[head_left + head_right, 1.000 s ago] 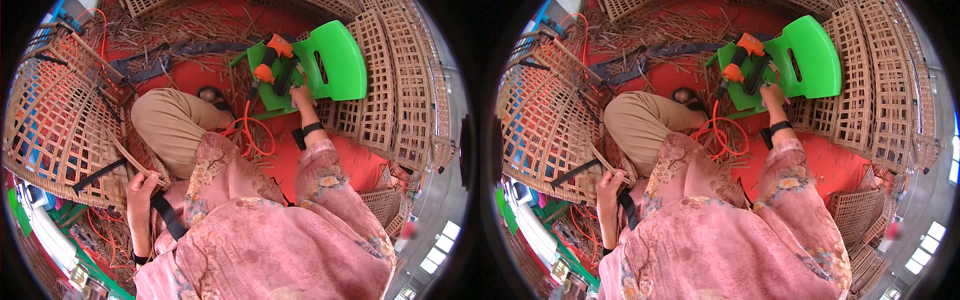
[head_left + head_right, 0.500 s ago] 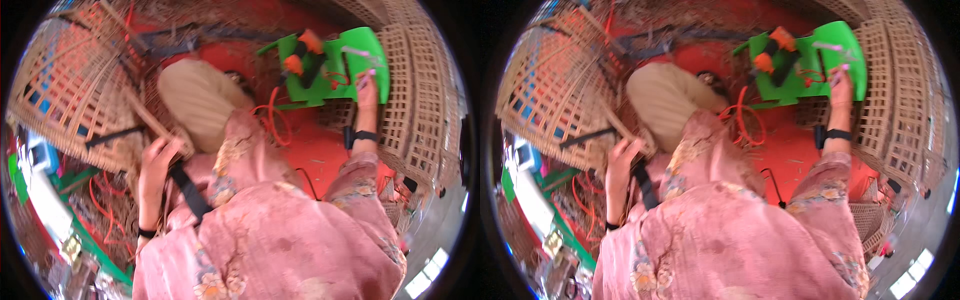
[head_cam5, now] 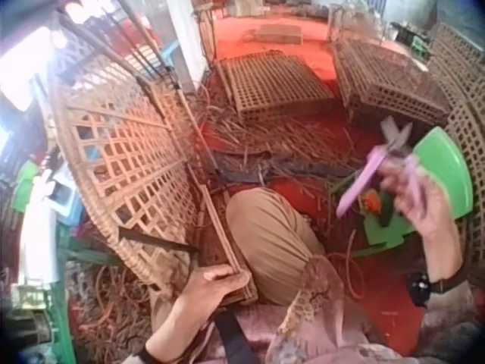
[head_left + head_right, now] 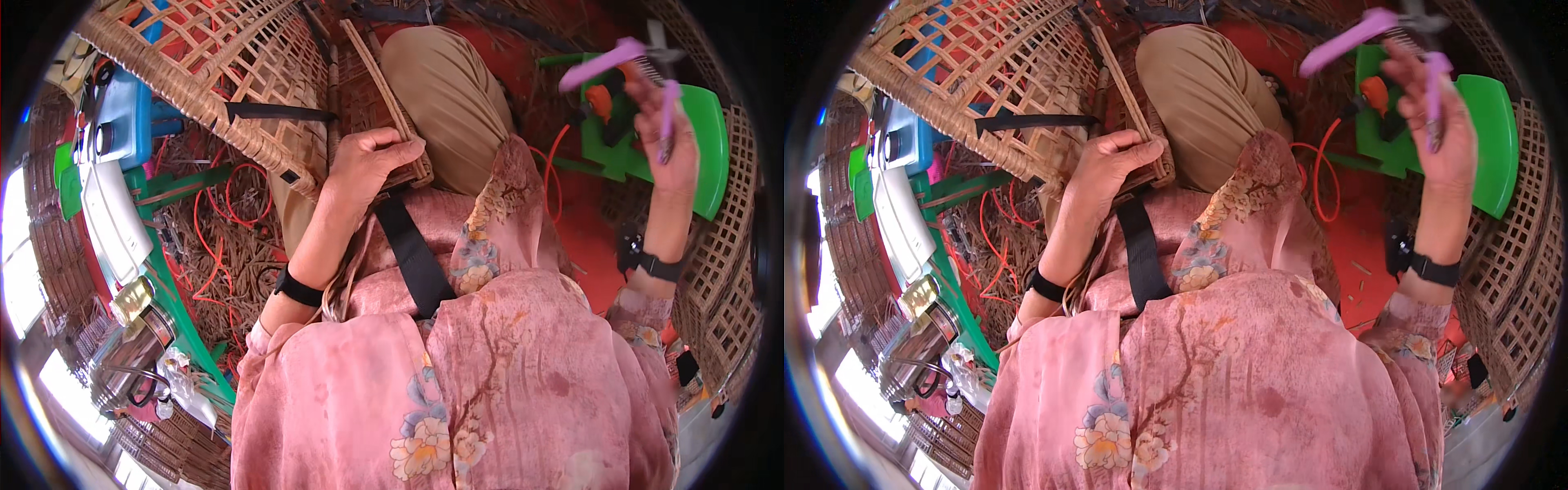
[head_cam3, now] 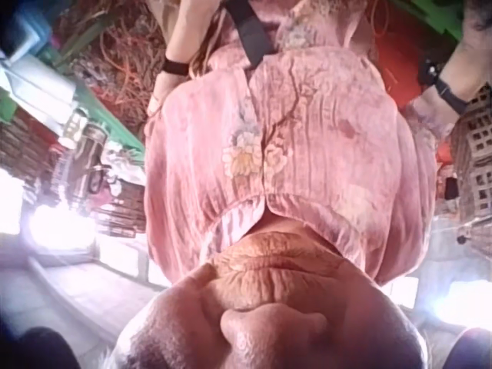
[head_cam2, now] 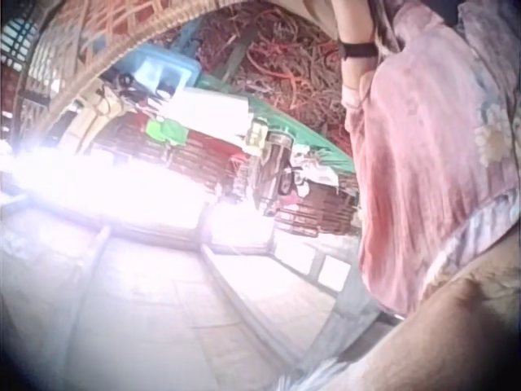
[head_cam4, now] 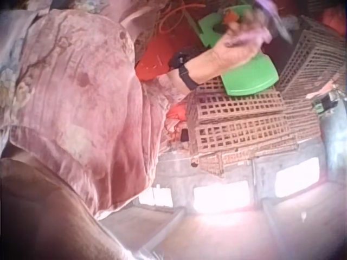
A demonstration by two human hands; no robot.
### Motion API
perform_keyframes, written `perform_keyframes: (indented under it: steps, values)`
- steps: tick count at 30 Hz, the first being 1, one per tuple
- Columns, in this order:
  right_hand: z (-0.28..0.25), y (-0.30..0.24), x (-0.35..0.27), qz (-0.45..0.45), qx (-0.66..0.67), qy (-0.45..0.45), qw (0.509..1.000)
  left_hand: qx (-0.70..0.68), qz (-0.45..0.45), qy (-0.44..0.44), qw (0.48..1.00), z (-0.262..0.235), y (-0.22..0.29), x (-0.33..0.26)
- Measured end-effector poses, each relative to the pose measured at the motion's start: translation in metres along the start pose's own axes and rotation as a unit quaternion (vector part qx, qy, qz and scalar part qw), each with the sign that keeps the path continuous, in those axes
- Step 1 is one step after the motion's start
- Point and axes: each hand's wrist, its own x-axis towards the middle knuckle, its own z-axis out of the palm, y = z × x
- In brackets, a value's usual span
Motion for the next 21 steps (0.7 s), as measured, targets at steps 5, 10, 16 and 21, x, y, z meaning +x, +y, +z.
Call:
perform_keyframes:
  steps: [5, 10, 16, 21]
  values:
    - [0.088, 0.067, -0.022, 0.2, -0.086, 0.053, 0.975, 0.035, -0.034, -0.023, 0.999, -0.01, -0.005, 0.006]
    - [0.107, 0.103, -0.018, 0.179, -0.057, 0.077, 0.979, -0.006, -0.023, -0.022, 0.999, -0.007, -0.006, 0.007]
    - [0.141, 0.113, -0.011, 0.143, -0.126, 0.062, 0.98, 0.051, -0.015, -0.008, 0.999, -0.004, -0.006, 0.012]
    - [0.15, 0.093, -0.015, 0.181, -0.152, -0.028, 0.971, 0.134, 0.004, 0.018, 0.991, -0.006, -0.006, 0.016]
